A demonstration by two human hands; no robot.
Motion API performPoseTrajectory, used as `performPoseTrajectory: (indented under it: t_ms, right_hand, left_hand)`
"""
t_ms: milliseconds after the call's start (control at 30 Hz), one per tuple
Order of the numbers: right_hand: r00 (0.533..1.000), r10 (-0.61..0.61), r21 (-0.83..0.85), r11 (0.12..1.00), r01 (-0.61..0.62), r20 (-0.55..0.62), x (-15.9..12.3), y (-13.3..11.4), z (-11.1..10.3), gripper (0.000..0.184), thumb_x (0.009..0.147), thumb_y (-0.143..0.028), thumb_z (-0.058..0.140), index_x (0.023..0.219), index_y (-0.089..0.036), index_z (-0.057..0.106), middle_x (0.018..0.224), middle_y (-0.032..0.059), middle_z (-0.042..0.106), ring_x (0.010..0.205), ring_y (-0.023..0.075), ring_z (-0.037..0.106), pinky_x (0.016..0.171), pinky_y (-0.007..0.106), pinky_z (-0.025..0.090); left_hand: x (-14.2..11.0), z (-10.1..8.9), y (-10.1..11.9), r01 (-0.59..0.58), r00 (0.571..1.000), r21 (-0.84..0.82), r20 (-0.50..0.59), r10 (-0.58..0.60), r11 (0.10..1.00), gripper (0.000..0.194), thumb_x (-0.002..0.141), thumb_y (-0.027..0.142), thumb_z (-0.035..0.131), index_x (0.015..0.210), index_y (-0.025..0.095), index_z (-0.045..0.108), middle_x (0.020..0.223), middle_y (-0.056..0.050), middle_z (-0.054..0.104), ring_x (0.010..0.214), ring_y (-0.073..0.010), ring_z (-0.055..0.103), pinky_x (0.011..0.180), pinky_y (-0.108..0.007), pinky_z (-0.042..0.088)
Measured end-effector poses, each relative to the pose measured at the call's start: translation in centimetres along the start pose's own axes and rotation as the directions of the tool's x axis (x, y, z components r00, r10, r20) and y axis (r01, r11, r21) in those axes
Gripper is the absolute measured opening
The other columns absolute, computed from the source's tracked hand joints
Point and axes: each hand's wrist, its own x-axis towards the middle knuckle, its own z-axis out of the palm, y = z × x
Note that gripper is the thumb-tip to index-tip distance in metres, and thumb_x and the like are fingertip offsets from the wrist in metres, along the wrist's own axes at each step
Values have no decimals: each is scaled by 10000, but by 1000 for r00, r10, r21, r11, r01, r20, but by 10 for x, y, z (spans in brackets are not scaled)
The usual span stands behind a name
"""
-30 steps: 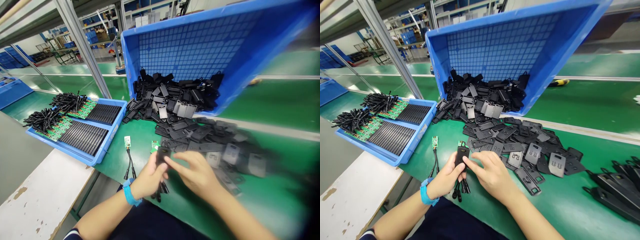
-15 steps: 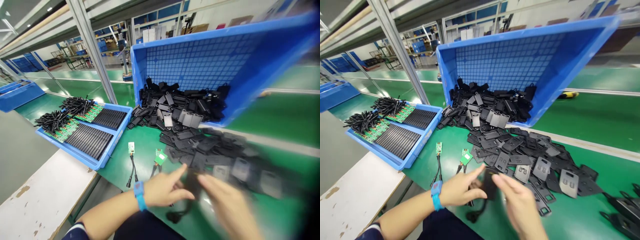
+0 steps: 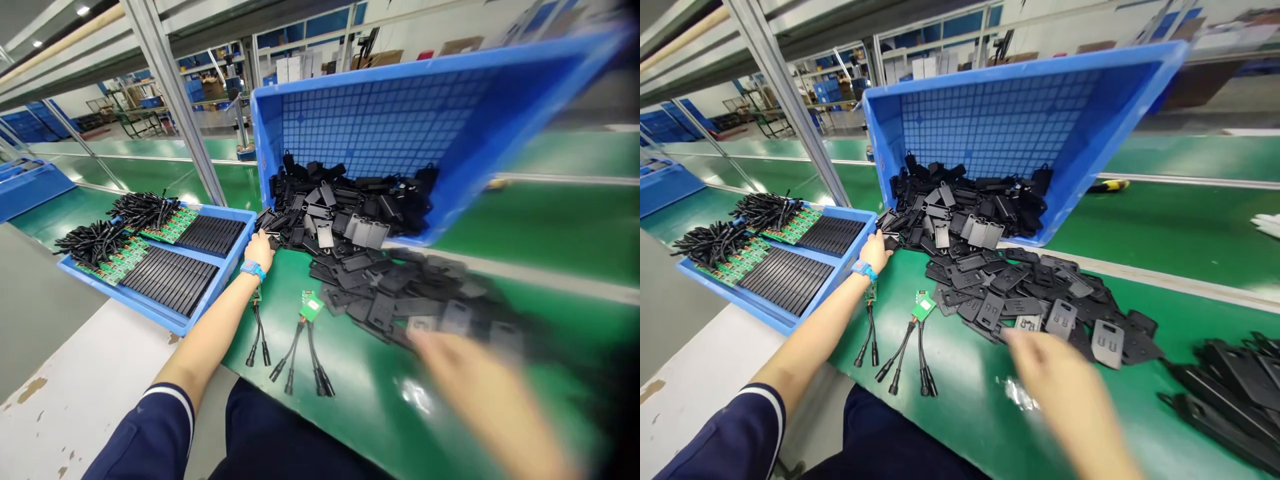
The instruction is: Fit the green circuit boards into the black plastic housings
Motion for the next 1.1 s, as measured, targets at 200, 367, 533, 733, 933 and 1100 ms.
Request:
performPoseTrajectory:
  t_ms: [200, 367, 533, 733, 933, 1100]
  right_hand:
    - [915, 188, -311, 948, -74, 357, 4, -76, 98, 284, 791, -390, 525, 784, -129, 637, 712, 141, 643, 626, 266, 610, 503, 310, 390]
    - [878, 284, -297, 939, -172, 387, 10, -78, 112, 178, 778, -213, 483, 768, -115, 631, 689, 148, 650, 618, 267, 623, 514, 298, 381]
    - [843, 365, -204, 930, -307, 394, 9, -63, 85, 234, 803, -266, 418, 607, -178, 512, 632, 89, 628, 615, 237, 608, 531, 298, 398]
    - [751, 335, 565, 504, -653, 570, -12, -49, 53, 288, 851, -457, 372, 721, -206, 426, 605, -12, 578, 558, 146, 590, 612, 290, 485]
    - [692, 343, 619, 309, -722, 636, -27, -51, 46, 292, 811, -487, 476, 801, -196, 456, 525, -79, 459, 364, 78, 451, 403, 218, 419]
    - [661, 379, 558, 355, -750, 648, -29, -50, 49, 343, 778, -532, 491, 752, -193, 443, 513, -79, 445, 327, 51, 371, 330, 180, 346]
  left_hand:
    - [-37, -17, -3, 102, 991, -377, 123, -59, 921, 240, 866, 313, 354, 979, 147, 484, 1026, -120, 561, 908, -201, 581, 747, -346, 477]
    - [-85, -29, -3, 225, 954, -633, 296, -37, 741, 232, 850, 322, 387, 1008, 166, 453, 909, -72, 609, 685, -119, 607, 549, -232, 467]
    - [-112, -38, -10, 247, 960, -735, 273, -59, 631, 347, 645, 185, 669, 974, 174, 560, 701, 16, 557, 604, -81, 510, 510, -173, 370]
    - [-133, -21, -1, 401, 912, -801, 394, -113, 445, 179, 686, 277, 635, 788, 143, 574, 738, -10, 574, 675, -110, 531, 662, -243, 419]
    - [-154, 0, 29, 745, 663, -666, 735, 146, -28, 334, 823, 386, 396, 995, 131, 527, 968, -117, 599, 822, -219, 597, 777, -446, 434]
    - [-163, 1, 41, 723, 690, -683, 712, 130, -102, 441, 847, 481, 314, 978, 120, 531, 1015, -132, 588, 857, -226, 595, 788, -402, 433]
